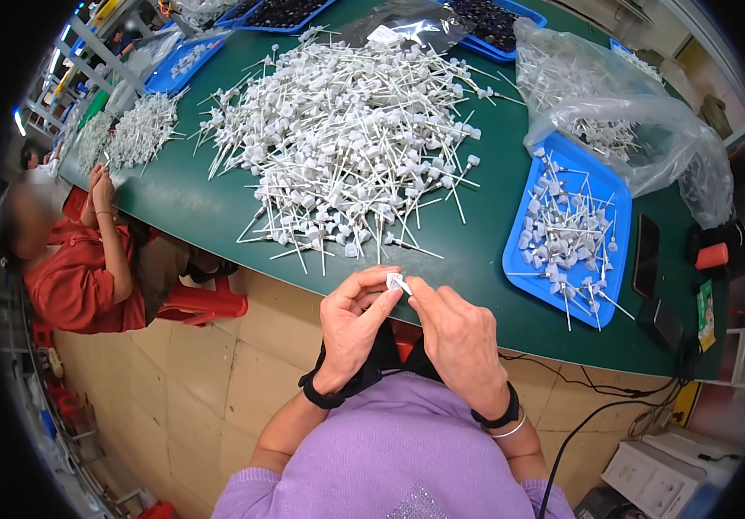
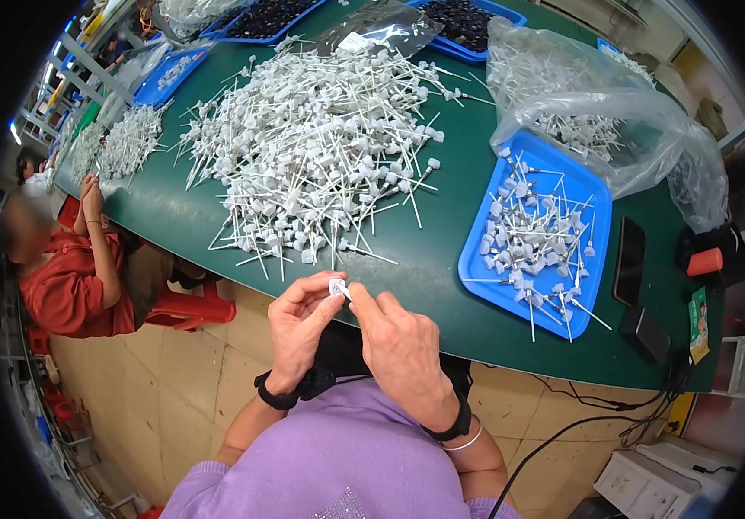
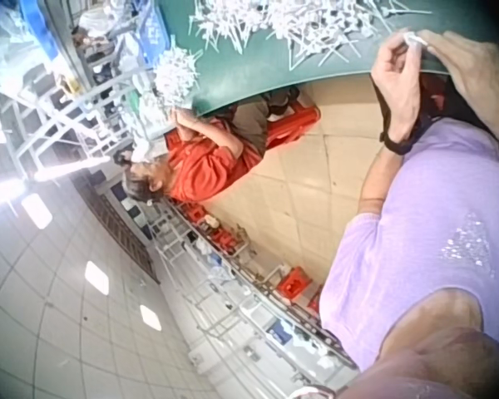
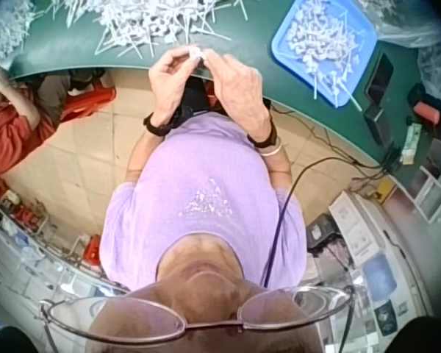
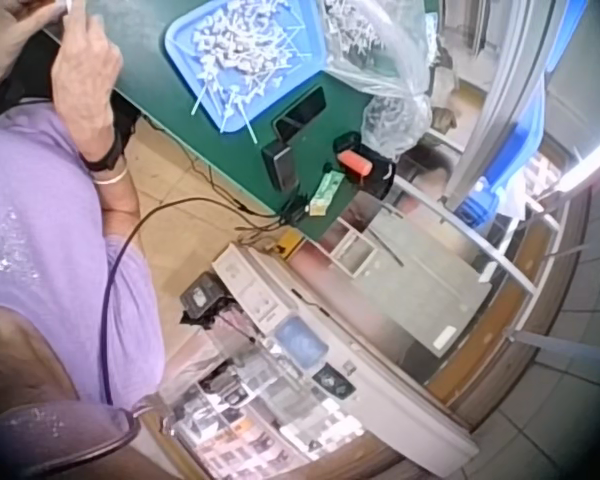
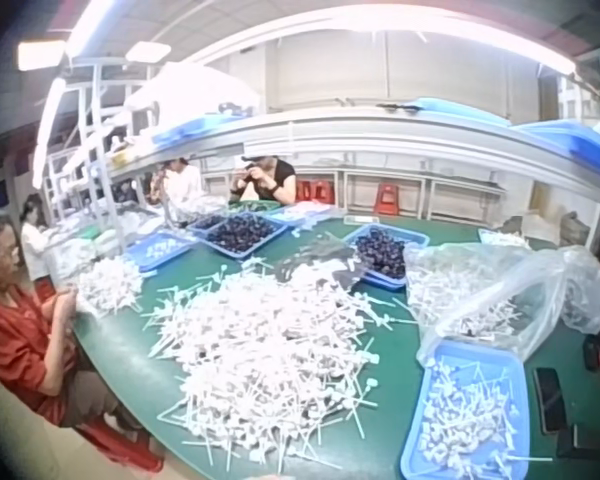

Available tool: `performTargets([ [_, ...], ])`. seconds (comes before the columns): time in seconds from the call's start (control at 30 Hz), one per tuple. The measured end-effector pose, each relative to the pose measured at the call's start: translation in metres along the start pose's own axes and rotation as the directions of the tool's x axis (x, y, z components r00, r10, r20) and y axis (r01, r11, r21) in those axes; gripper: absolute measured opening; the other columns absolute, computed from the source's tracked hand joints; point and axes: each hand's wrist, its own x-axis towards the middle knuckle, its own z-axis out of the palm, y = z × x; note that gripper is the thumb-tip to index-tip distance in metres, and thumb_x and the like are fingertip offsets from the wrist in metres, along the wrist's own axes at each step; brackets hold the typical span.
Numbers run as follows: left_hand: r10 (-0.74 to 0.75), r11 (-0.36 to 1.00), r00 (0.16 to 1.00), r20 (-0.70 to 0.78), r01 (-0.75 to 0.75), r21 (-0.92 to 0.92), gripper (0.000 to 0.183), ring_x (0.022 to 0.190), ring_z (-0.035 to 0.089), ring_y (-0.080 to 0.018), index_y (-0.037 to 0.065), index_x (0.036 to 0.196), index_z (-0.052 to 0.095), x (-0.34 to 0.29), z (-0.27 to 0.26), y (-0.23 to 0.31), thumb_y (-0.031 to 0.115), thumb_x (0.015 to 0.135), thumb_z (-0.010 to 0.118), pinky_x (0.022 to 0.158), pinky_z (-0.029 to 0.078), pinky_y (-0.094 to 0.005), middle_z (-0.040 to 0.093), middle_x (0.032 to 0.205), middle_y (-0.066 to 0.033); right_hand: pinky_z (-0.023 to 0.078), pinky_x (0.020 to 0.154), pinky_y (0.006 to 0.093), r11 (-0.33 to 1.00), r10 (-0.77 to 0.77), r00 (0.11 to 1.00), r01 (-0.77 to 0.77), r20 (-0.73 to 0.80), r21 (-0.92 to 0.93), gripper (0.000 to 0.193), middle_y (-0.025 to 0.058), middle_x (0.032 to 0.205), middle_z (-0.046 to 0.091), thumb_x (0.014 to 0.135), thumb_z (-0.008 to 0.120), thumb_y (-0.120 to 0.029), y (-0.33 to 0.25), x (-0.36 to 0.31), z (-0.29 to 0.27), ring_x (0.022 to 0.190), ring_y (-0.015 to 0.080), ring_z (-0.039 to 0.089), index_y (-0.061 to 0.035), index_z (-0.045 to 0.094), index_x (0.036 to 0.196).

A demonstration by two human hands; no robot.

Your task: The recorder is shown assembling small white plastic components on a workbench in a factory environment.

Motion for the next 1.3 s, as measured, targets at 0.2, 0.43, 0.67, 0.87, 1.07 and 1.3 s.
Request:
performTargets([
  [0.2,-0.011,1.000,1.000,0.004,0.011,-0.011,0.028,0.106,0.066,-0.0157,-0.006,0.119,0.064,0.001,0.000,-0.001,-0.005,0.092,0.067,0.095,0.052,-0.0273,0.066,0.122,-0.0130,0.050,0.049,0.0432,0.997,0.008,1.000,-0.009,0.021,0.076,0.020,0.0133,0.074,0.059,0.094,0.062,-0.007,0.002,0.001,0.002,0.057,0.0354,0.062,-0.0065,0.060,0.114],
  [0.43,-0.041,0.999,0.999,-0.010,0.040,-0.013,0.027,0.107,0.065,-0.0154,-0.007,0.118,0.064,0.000,0.001,0.001,-0.006,0.091,0.067,0.099,0.050,-0.0294,0.066,0.123,-0.0151,0.050,0.050,0.0441,0.995,0.001,1.000,-0.003,0.018,0.102,0.020,0.0137,0.075,0.059,0.094,0.062,-0.006,0.004,0.001,0.002,0.058,0.0362,0.063,-0.0064,0.060,0.114],
  [0.67,0.053,0.995,0.998,-0.023,-0.051,0.091,0.026,0.107,0.064,-0.0126,-0.003,0.115,0.068,0.001,0.003,0.003,-0.006,0.089,0.069,0.091,0.052,-0.0248,0.065,0.122,-0.0123,0.050,0.050,0.0443,0.994,0.008,1.000,-0.009,0.012,0.113,0.016,0.0133,0.075,0.059,0.094,0.061,-0.006,0.005,0.000,0.003,0.060,0.0364,0.063,-0.0068,0.059,0.109],
  [0.87,-0.026,0.961,0.999,0.024,0.018,0.275,0.029,0.096,0.068,-0.0114,-0.001,0.122,0.068,0.000,-0.006,0.008,0.000,0.093,0.068,0.083,0.054,-0.0228,0.071,0.107,-0.0081,0.047,0.049,0.0453,0.991,-0.006,1.000,0.006,0.005,0.132,0.011,0.0128,0.071,0.058,0.094,0.062,-0.009,0.009,0.002,0.001,0.059,0.0364,0.061,-0.0086,0.060,0.106],
  [1.07,-0.099,0.985,0.995,0.017,0.095,0.145,0.027,0.097,0.069,-0.0122,-0.005,0.123,0.066,-0.002,0.000,0.016,0.003,0.097,0.064,0.086,0.053,-0.0233,0.073,0.108,-0.0105,0.045,0.049,0.0460,0.990,-0.004,1.000,0.002,0.013,0.142,0.010,0.0131,0.070,0.057,0.095,0.063,-0.011,0.010,0.003,0.000,0.060,0.0371,0.061,-0.0090,0.060,0.104],
  [1.3,-0.045,0.982,0.999,-0.028,0.050,0.183,0.026,0.094,0.069,-0.0099,-0.004,0.122,0.066,-0.003,0.002,0.014,0.002,0.097,0.064,0.075,0.051,-0.0196,0.073,0.103,-0.0071,0.046,0.053,0.0471,0.978,-0.013,0.999,0.004,0.042,0.207,0.012,0.0150,0.072,0.060,0.095,0.062,-0.013,0.015,0.004,0.002,0.064,0.0386,0.061,-0.0085,0.062,0.106],
])
